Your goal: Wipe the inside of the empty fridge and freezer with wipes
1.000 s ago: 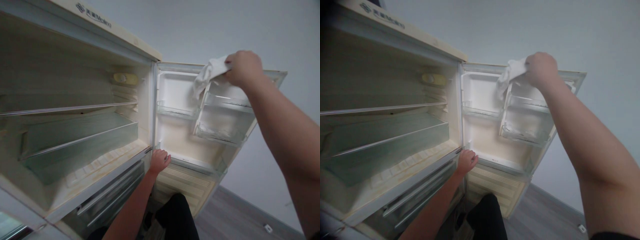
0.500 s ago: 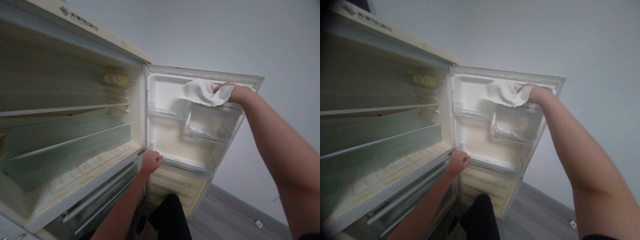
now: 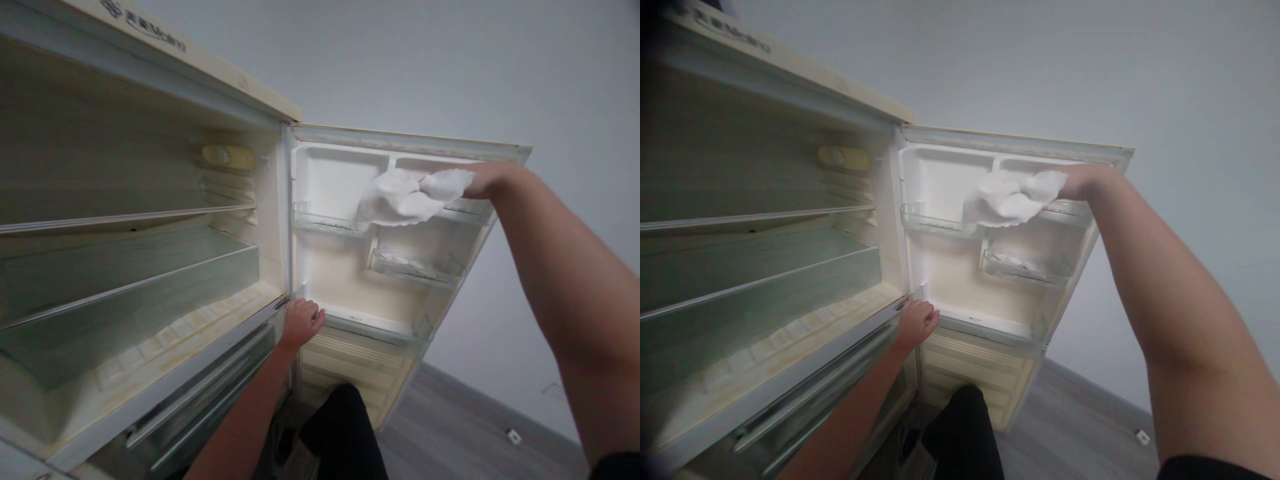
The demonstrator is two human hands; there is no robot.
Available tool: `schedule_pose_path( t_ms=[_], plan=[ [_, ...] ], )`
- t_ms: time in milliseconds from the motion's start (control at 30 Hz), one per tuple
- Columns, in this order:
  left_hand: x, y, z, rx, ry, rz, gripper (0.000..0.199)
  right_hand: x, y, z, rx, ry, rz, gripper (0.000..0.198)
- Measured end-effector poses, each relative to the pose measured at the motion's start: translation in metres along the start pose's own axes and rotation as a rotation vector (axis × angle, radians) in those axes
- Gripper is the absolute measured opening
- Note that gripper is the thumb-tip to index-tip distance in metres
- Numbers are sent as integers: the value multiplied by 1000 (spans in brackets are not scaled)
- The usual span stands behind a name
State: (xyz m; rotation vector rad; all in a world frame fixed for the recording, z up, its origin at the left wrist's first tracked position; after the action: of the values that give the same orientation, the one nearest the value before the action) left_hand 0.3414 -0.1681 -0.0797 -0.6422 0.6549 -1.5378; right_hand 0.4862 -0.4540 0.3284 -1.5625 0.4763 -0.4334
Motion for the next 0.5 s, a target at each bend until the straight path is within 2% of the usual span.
schedule_pose_path(
  t_ms=[133, 200, 333, 433, 500],
  plan=[
    [-1, 0, 0, -12, -9, -17, 33, 7, -12, -21, -96, 135, -86, 30],
    [-1, -1, -1, -8, -13, -21, 33, 5, -17, -37, -129, 113, -83, 34],
    [-2, -3, -2, -7, -11, -8, 33, -4, -21, -68, -38, 18, -7, 55],
    [-3, -4, -3, -15, -15, -6, 34, -11, -14, -69, -15, 62, 130, 57],
    [-4, -4, -3, -27, -26, -10, 34, -21, -5, -55, -9, 69, 115, 61]
  ],
)
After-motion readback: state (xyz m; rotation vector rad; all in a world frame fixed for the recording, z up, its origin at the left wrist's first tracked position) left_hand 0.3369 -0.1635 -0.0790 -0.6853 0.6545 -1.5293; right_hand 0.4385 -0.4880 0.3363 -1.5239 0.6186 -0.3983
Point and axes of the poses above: each hand's wrist, its own z-axis towards the middle knuckle, its own y-axis out of the palm, x = y × z, the point moved 2 cm from there along z, towards the middle knuckle, and after that the axes turned 12 degrees about -x, right-handed, at the moved point
